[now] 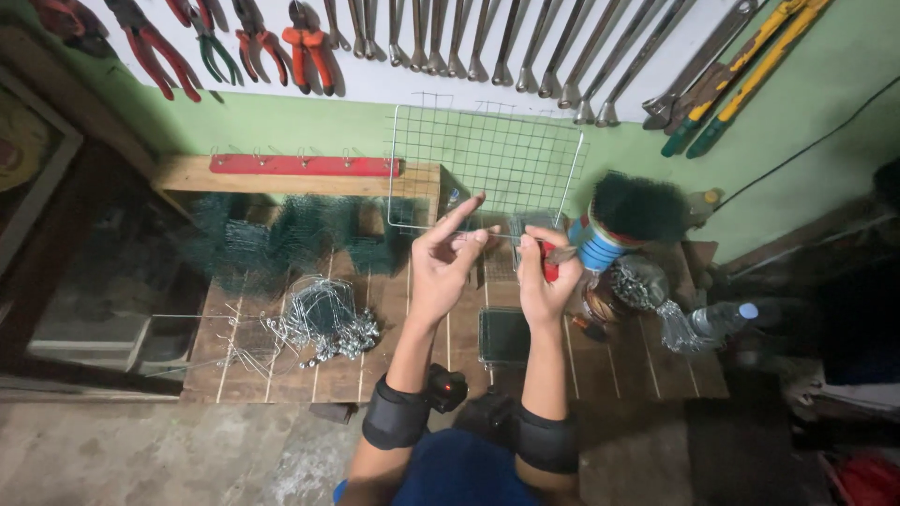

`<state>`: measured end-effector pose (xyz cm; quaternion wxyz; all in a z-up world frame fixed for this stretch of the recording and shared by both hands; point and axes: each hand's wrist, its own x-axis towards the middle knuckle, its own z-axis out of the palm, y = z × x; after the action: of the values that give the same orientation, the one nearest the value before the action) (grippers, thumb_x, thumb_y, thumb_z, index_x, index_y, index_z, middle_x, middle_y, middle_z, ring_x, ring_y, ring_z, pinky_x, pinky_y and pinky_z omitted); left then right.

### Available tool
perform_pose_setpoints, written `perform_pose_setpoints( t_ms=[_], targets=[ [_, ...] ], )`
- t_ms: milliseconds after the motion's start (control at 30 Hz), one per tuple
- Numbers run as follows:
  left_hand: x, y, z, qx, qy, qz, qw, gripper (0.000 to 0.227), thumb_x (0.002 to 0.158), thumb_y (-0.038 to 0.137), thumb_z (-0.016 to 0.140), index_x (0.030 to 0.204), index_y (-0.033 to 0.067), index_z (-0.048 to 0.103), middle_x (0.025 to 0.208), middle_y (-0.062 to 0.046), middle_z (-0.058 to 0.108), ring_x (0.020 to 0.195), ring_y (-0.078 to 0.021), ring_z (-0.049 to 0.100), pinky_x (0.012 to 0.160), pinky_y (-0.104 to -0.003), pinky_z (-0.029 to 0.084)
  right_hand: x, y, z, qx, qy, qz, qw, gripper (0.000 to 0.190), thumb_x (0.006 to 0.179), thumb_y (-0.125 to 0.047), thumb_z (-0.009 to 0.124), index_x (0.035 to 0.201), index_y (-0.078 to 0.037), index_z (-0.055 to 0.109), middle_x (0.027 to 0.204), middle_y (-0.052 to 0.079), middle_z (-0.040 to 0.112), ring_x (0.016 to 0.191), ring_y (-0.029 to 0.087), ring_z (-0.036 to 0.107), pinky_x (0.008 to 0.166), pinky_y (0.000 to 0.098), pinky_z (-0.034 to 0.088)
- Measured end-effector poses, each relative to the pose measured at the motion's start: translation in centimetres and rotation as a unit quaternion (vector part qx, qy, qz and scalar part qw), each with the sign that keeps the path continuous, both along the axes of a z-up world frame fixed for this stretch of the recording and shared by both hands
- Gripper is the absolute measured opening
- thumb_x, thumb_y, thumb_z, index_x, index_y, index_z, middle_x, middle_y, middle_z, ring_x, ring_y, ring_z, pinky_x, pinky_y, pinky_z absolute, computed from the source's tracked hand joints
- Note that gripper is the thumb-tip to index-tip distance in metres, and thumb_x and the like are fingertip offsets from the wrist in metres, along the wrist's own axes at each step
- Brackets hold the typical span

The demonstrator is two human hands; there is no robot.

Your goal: The person assembles a wire mesh panel by threading a thin wire through the grid and securing it with pliers. They repeatedly bend and twist the wire at multiple points along the frame to fasten it in place.

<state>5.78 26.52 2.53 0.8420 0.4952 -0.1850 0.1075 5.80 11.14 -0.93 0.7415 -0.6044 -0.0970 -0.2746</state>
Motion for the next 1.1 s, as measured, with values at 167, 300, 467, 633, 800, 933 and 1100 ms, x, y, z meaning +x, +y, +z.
perform_pose_setpoints(
  t_ms=[167,300,467,633,800,933,1100],
  targets=[
    [-0.3,-0.7,-1.2,-0.018,0.019,0.030,0.999,0.046,0.100,-0.004,0.065,0.145,-0.0076,0.055,0.147,-0.019,0.061,0.103,-0.0166,0.073,0.090,-0.028,0.062,-1.3,0.3,1.0,-0.008,0.013,-0.016,1.000,0.014,0.100,-0.001,0.067,0.114,-0.001,0.066,0.083,0.002,0.067,0.057,0.001,0.051,0.049,0.0171,0.038],
    [-1.0,-0.7,-0.5,-0.026,0.027,0.046,0.998,0.047,0.099,-0.005,0.065,0.145,-0.0086,0.055,0.144,-0.019,0.063,0.102,-0.0146,0.073,0.086,-0.024,0.060,-1.8,0.5,2.3,-0.164,-0.085,-0.037,0.982,0.024,0.090,0.002,0.079,0.109,0.000,0.065,0.102,0.005,0.066,0.079,0.005,0.059,0.070,0.0185,0.049],
    [-1.2,-1.0,-0.5,-0.037,0.028,0.033,0.998,0.048,0.099,-0.006,0.065,0.145,-0.0090,0.053,0.144,-0.019,0.063,0.102,-0.0148,0.074,0.086,-0.024,0.060,-2.3,1.0,2.2,-0.211,-0.098,-0.124,0.964,0.026,0.085,0.006,0.083,0.103,0.000,0.065,0.103,0.006,0.065,0.077,0.007,0.057,0.068,0.0198,0.048],
    [-1.7,-2.0,-0.5,-0.055,0.034,0.029,0.997,0.048,0.098,-0.007,0.065,0.144,-0.0102,0.054,0.144,-0.019,0.063,0.103,-0.0155,0.073,0.088,-0.026,0.061,-2.2,0.8,0.6,-0.191,-0.135,-0.180,0.955,0.026,0.086,0.005,0.084,0.103,-0.001,0.065,0.102,0.005,0.063,0.082,0.008,0.057,0.074,0.0208,0.048],
    [-2.2,-2.5,-0.4,-0.039,0.032,0.042,0.998,0.047,0.098,-0.007,0.066,0.143,-0.0089,0.055,0.142,-0.018,0.065,0.104,-0.0147,0.073,0.089,-0.025,0.061,-2.6,0.6,0.6,-0.196,-0.155,-0.191,0.949,0.026,0.085,0.005,0.082,0.103,0.000,0.065,0.103,0.006,0.064,0.085,0.010,0.060,0.074,0.0217,0.049],
    [-2.3,-2.8,-1.0,-0.010,0.044,0.052,0.998,0.045,0.099,-0.006,0.068,0.144,-0.0083,0.059,0.130,-0.020,0.071,0.101,-0.0142,0.072,0.086,-0.024,0.060,-2.7,0.8,-0.1,-0.170,-0.151,-0.196,0.954,0.026,0.087,0.008,0.080,0.106,0.001,0.064,0.105,0.008,0.063,0.086,0.011,0.062,0.077,0.0226,0.050],
    [-2.7,-3.0,-0.5,-0.019,0.035,0.049,0.998,0.044,0.098,-0.004,0.068,0.141,-0.0068,0.058,0.133,-0.016,0.069,0.101,-0.0133,0.073,0.086,-0.024,0.060,-2.7,1.0,-0.3,-0.121,-0.150,-0.148,0.970,0.024,0.093,0.011,0.073,0.112,0.000,0.062,0.107,0.009,0.065,0.088,0.013,0.068,0.077,0.0242,0.056]
  ],
)
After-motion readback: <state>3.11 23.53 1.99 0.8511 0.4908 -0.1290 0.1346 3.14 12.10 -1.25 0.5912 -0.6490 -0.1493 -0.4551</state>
